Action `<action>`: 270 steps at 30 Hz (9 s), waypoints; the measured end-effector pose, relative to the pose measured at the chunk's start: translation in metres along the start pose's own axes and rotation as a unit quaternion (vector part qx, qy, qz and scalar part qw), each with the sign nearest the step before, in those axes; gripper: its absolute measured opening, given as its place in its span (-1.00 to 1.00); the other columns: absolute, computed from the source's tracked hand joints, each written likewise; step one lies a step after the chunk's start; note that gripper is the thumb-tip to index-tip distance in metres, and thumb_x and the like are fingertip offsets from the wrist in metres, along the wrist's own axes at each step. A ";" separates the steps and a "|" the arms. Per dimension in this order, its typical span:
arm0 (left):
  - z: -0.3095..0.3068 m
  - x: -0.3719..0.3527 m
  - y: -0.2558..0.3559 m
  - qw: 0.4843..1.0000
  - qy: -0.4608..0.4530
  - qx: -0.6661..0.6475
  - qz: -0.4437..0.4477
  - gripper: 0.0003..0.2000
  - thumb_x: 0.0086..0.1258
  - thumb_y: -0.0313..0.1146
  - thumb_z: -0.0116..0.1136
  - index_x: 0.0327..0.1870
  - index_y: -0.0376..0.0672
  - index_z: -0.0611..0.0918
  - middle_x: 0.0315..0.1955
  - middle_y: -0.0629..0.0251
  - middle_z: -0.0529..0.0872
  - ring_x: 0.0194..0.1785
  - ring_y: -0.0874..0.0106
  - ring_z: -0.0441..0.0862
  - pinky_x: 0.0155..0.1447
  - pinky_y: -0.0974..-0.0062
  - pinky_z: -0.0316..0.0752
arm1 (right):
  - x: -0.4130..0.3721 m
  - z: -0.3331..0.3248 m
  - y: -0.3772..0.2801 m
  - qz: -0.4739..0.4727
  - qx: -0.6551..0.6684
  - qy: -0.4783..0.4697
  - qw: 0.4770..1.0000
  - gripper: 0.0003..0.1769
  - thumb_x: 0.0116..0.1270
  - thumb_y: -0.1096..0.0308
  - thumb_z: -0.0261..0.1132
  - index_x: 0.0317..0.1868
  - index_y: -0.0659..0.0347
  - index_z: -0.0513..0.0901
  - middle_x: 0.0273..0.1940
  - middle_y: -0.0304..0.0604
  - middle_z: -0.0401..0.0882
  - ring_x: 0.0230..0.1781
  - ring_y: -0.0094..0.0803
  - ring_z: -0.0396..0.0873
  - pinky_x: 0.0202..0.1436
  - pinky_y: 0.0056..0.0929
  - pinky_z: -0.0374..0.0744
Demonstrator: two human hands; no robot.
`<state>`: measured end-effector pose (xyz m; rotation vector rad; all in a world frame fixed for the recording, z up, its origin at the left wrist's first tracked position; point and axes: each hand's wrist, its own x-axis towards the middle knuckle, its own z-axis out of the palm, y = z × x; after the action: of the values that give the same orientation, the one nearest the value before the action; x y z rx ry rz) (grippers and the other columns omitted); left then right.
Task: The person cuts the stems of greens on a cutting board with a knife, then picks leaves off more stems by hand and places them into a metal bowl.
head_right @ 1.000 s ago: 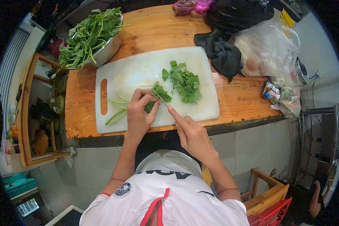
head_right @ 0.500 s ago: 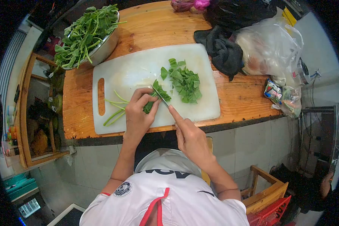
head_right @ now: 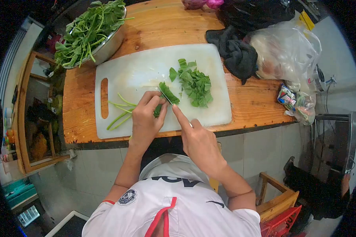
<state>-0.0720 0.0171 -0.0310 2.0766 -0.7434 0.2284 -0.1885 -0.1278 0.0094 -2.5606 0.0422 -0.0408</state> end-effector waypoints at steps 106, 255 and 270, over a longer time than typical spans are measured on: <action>-0.052 0.013 -0.022 0.970 -0.220 -0.092 0.038 -0.52 0.11 -0.67 0.20 0.14 -0.34 0.50 0.09 0.04 0.53 0.25 0.05 0.53 0.35 0.28 0.43 | 0.066 0.035 -0.002 -0.041 0.218 0.139 0.965 -0.60 0.11 0.52 0.51 -0.05 0.34 0.56 -0.26 0.19 0.62 -0.19 0.18 0.65 -0.12 -0.06 0.59; -0.050 -0.008 -0.028 0.998 -0.032 -0.052 0.002 -0.89 0.18 -0.67 0.38 -0.31 -0.29 0.72 -0.27 0.20 0.75 -0.21 0.25 0.78 -0.14 0.37 0.65 | -0.028 0.045 -0.019 -0.016 0.196 0.073 0.978 -0.28 0.41 0.66 0.17 0.56 0.04 0.38 -0.19 0.13 0.62 -0.31 0.00 0.65 -0.16 -0.12 0.62; -0.055 -0.006 -0.033 0.996 -0.075 -0.046 -0.004 -0.86 0.13 -0.71 0.39 -0.31 -0.31 0.74 -0.22 0.20 0.73 -0.13 0.34 0.79 -0.10 0.42 0.65 | -0.001 0.040 -0.024 -0.019 0.116 0.045 0.992 -0.36 0.44 0.56 0.19 0.52 0.11 0.40 -0.36 0.21 0.66 -0.38 0.13 0.67 -0.27 0.01 0.62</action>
<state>-0.0512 0.0773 -0.0239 2.0254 -0.8202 0.0325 -0.1873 -0.0852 -0.0109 -2.3257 0.0228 -0.1654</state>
